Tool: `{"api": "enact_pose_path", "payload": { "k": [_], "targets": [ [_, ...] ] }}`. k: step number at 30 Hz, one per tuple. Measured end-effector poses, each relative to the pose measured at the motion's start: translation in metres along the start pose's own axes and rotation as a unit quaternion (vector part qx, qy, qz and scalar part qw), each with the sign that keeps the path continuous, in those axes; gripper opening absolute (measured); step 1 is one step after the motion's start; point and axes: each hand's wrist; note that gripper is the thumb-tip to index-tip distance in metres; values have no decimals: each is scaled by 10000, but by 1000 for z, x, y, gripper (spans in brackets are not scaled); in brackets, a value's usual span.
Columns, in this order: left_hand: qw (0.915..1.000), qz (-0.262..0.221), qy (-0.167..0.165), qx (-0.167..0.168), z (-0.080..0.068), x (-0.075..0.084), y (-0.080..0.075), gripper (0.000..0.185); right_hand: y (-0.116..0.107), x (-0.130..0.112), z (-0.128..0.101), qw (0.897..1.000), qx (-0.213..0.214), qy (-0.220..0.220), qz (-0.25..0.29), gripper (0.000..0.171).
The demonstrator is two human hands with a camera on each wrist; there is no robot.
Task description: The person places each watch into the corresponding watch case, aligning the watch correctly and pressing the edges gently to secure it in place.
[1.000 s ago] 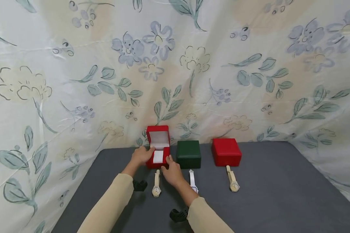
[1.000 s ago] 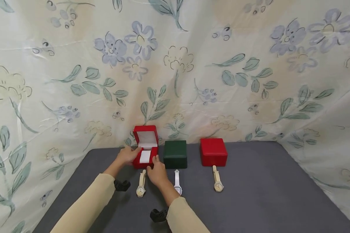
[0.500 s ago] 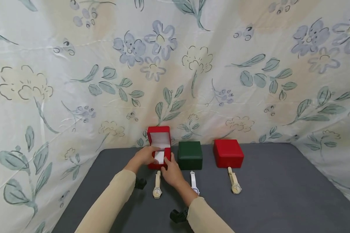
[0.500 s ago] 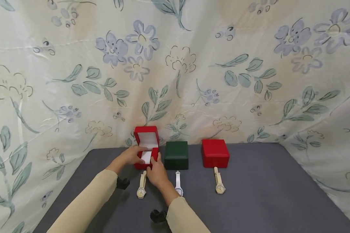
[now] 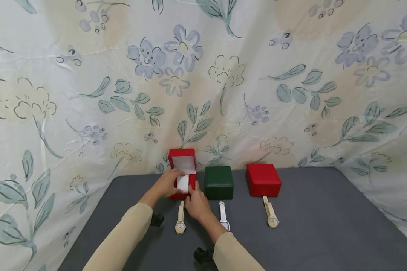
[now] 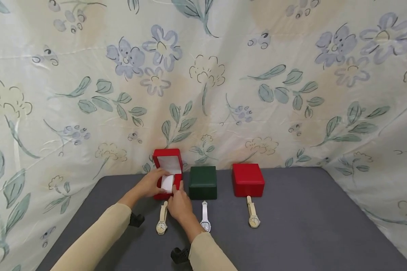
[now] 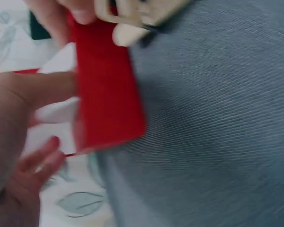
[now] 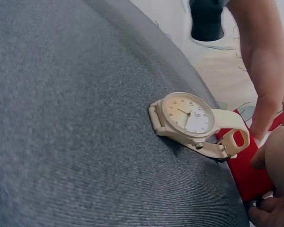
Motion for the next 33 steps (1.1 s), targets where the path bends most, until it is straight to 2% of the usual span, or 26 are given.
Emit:
{"api": "enact_pose_path", "payload": {
  "k": [4, 8, 11, 17, 19, 25, 30, 33],
  "targets": [
    [9947, -472, 442, 799, -6, -7, 6, 62, 2, -3, -1, 9999, 12, 79, -65, 50],
    [9839, -1168, 491, 1261, -13, -10, 6, 62, 3, -2, -1, 9999, 129, -54, -19, 48],
    [9728, -1775, 422, 1426, -19, -10, 5, 59, 4, 1, 0, 9995, 269, -177, -2, 48],
    [9419, -3087, 104, 1322, -41, -11, 3, 59, 0, 4, -6, 9990, 223, -348, 145, 52],
    [9365, -3279, -13, 1239, -50, -12, 3, 58, -3, 5, -11, 9986, 266, -376, 260, 50],
    [9336, -3398, -199, 1119, -73, -14, 6, 58, -9, 7, -28, 9971, 401, -526, 364, 41],
    [9352, -3426, -235, 866, -89, -16, 9, 57, -14, 5, -38, 9926, 866, -799, 289, 35],
    [9353, -3454, -272, 724, -98, -16, 10, 57, -18, 3, -43, 9936, 681, -853, 275, 38]
  ]
}}
Point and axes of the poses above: each hand's wrist, its own z-axis towards the middle knuckle, its own y-axis out of the palm, x = y × z, and after that the axes turned 7 degrees about -x, right-handed
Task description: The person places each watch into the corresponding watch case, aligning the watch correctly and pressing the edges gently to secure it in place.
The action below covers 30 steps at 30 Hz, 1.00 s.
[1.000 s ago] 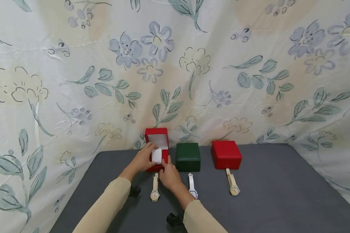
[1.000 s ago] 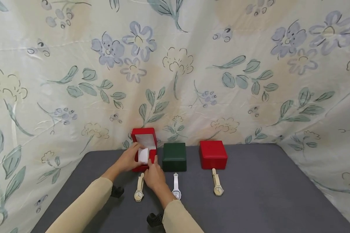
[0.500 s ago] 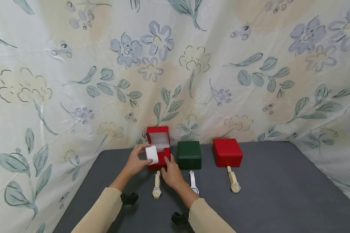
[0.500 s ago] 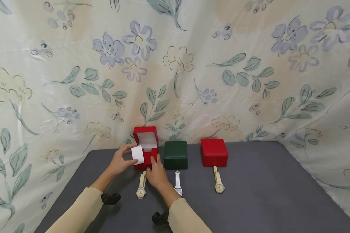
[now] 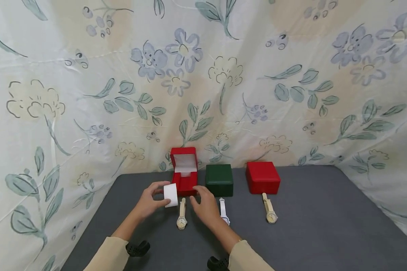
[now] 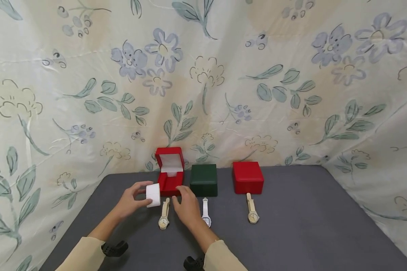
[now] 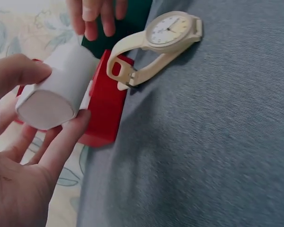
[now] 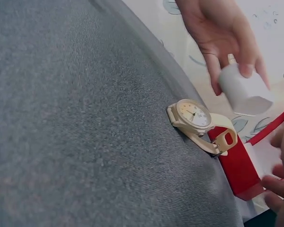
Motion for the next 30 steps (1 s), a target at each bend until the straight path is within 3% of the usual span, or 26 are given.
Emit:
{"api": "enact_pose_path", "payload": {
  "k": [3, 6, 11, 16, 22, 25, 30],
  "targets": [
    [9999, -19, -117, -41, -7, -3, -1, 57, -2, -1, -1, 9964, -840, 64, -21, 51],
    [9998, -32, -191, -107, -12, -7, -1, 58, -1, -2, -1, 9846, -1732, 106, -221, 69],
    [9993, -133, -260, -231, -19, -13, 2, 57, 2, 1, -1, 9660, -2467, -174, -760, 94],
    [9985, -285, -371, -289, -25, -17, 7, 54, 7, 4, -2, 9560, -2589, -419, -1315, 101],
    [9976, -438, -425, -313, -26, -21, 9, 54, 9, 4, -3, 9556, -2439, -394, -1604, 91],
    [9973, -444, -368, -457, -25, -24, 8, 55, 9, 4, -4, 9602, -2355, -344, -1462, 82],
    [9949, -419, -253, -877, -25, -27, 3, 56, 9, 4, -4, 9702, -2286, -152, -784, 63]
  ]
}}
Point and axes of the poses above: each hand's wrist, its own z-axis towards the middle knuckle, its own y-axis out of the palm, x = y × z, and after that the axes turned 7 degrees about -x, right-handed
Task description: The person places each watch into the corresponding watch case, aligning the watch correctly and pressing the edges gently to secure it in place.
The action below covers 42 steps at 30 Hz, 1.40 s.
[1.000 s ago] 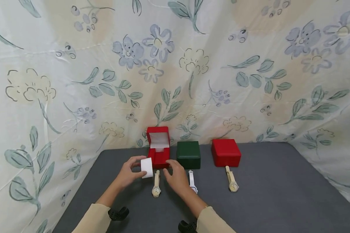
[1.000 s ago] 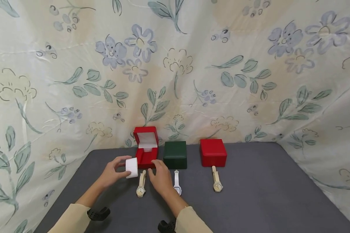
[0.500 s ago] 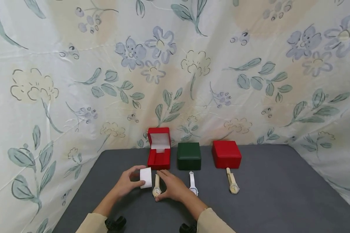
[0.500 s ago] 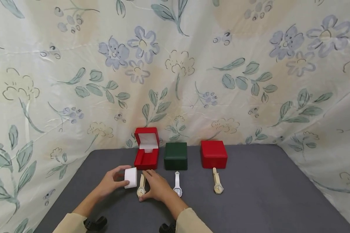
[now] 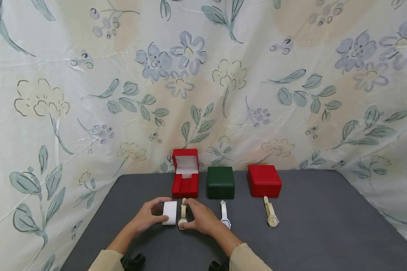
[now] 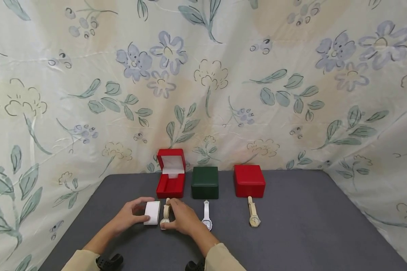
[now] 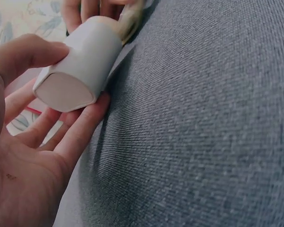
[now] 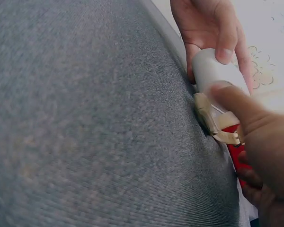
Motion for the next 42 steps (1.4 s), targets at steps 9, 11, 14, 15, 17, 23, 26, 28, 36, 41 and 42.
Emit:
{"api": "enact_pose_path", "payload": {
  "k": [9, 11, 14, 15, 17, 23, 26, 28, 36, 41, 42],
  "targets": [
    [9981, 206, 110, -568, -1, 8, -1, 58, -1, 7, -1, 9953, 771, -45, 585, 33],
    [9975, 278, 226, -617, -1, 9, -2, 57, -3, 9, -1, 9928, 862, -123, 818, 32],
    [9958, 405, 458, -678, 0, 10, -3, 56, -9, 11, -1, 9880, 887, -207, 1250, 28],
    [9951, 463, 532, -699, 0, 11, -3, 55, -11, 12, -1, 9860, 875, -225, 1402, 26],
    [9931, 546, 663, -795, 0, 12, -4, 55, -13, 13, -1, 9829, 829, -223, 1627, 24],
    [9858, 725, 1043, -1098, 1, 21, -1, 56, -14, 15, -1, 9776, 729, -113, 1971, 25],
    [9835, 664, 1171, -1207, 3, 25, 1, 56, -13, 14, -1, 9750, 656, -115, 2121, 27],
    [9828, 623, 1212, -1251, 5, 28, 4, 55, -13, 13, 0, 9738, 557, -126, 2201, 30],
    [9853, 224, 1064, -1321, 12, 34, 13, 66, -18, 7, 1, 9568, 78, 40, 2905, 42],
    [9849, 291, 1013, -1373, 12, 38, 18, 63, -18, 5, -1, 9494, 88, 214, 3134, 47],
    [9862, 323, 980, -1291, 13, 39, 19, 62, -17, 5, -1, 9475, 168, 255, 3182, 48]
  ]
}}
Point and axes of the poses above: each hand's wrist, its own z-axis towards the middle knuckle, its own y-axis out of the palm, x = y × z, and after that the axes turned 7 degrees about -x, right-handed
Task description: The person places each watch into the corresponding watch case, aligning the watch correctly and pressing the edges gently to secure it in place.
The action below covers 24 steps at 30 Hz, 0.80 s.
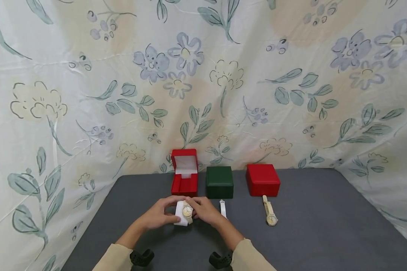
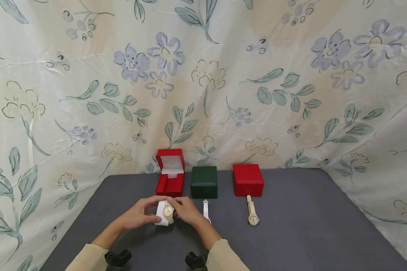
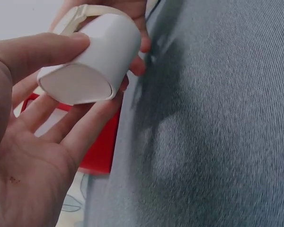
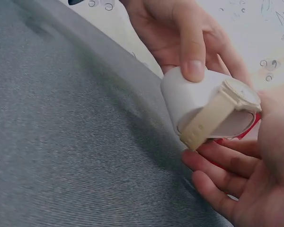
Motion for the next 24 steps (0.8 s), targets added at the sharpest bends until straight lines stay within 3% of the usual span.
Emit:
{"api": "enact_pose_path", "payload": {
  "k": [4, 8, 16, 24],
  "targets": [
    [9975, 99, -243, 661, 3, 0, 3, 60, 3, 1, -3, 9981, 575, -73, 204, 45],
    [9878, 2, -617, 1433, 4, 0, 3, 61, 7, 2, -9, 9928, 1139, -366, 48, 32],
    [9695, -236, -955, 2245, 7, 1, 6, 62, 11, 6, -14, 9865, 1202, -731, -837, 18],
    [9404, -732, -1317, 3048, 15, 6, 19, 56, 14, 11, -17, 9834, 1323, -907, -848, 15]
  ]
}}
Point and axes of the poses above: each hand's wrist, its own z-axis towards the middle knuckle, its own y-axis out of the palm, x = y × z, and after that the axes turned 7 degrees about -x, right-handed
